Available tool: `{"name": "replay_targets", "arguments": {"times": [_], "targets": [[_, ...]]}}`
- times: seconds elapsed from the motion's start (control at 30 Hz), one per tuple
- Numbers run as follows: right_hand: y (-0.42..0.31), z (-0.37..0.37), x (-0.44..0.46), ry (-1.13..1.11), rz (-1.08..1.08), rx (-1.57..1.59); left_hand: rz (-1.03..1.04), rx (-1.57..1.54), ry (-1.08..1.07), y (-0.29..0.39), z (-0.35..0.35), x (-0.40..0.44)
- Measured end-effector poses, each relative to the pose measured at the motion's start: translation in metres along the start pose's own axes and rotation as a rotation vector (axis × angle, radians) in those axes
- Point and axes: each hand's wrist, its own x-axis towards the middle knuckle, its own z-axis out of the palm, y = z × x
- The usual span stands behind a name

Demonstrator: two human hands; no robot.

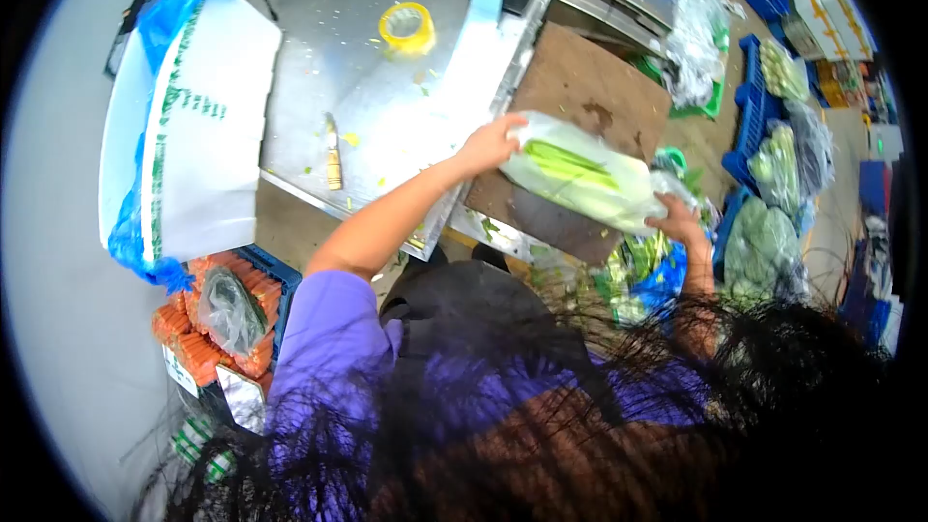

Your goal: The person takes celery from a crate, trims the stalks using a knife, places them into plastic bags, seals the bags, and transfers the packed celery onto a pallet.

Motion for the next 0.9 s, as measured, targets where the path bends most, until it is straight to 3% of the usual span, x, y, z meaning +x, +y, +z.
{"name": "replay_targets", "arguments": {"times": [0.03,0.17,0.27,0.37,0.43,0.47,0.5,0.57,0.63,0.73,0.77,0.8,0.9], "targets": [[-0.005,0.003,0.003,0.054,-0.11,0.083,-0.071,0.145,-0.023,-0.012,-0.004,-0.012],[-0.022,-0.02,0.005,0.216,-0.25,0.12,0.084,0.157,0.062,-0.023,-0.028,-0.052],[-0.079,-0.076,-0.038,0.052,-0.159,0.096,0.067,0.186,0.034,0.014,-0.074,-0.096],[-0.11,-0.088,-0.042,0.098,-0.347,0.201,0.095,0.219,-0.095,0.083,-0.156,-0.163],[-0.18,-0.121,-0.076,0.19,-0.399,0.177,0.074,0.18,-0.054,0.104,-0.227,-0.212],[-0.22,-0.132,-0.089,0.238,-0.423,0.165,0.171,0.227,-0.008,0.119,-0.267,-0.238],[-0.253,-0.134,-0.089,0.249,-0.482,0.153,0.17,0.294,0.094,0.123,-0.311,-0.264],[-0.318,-0.135,-0.085,0.279,-0.599,0.133,0.254,0.124,0.334,0.117,-0.388,-0.306],[-0.406,-0.141,-0.087,0.207,-0.777,0.093,0.169,0.073,0.578,0.101,-0.463,-0.335],[-0.546,-0.142,-0.079,0.237,-1.064,0.018,-0.028,0.21,0.664,0.032,-0.556,-0.35],[-0.597,-0.147,-0.088,0.274,-1.153,0.049,-0.158,0.534,0.595,-0.004,-0.587,-0.352],[-0.648,-0.143,-0.085,0.376,-1.259,0.075,-0.218,0.63,0.476,-0.043,-0.614,-0.352],[-0.79,-0.141,-0.109,0.53,-1.546,0.248,-0.488,0.64,0.228,-0.111,-0.649,-0.341]]}}
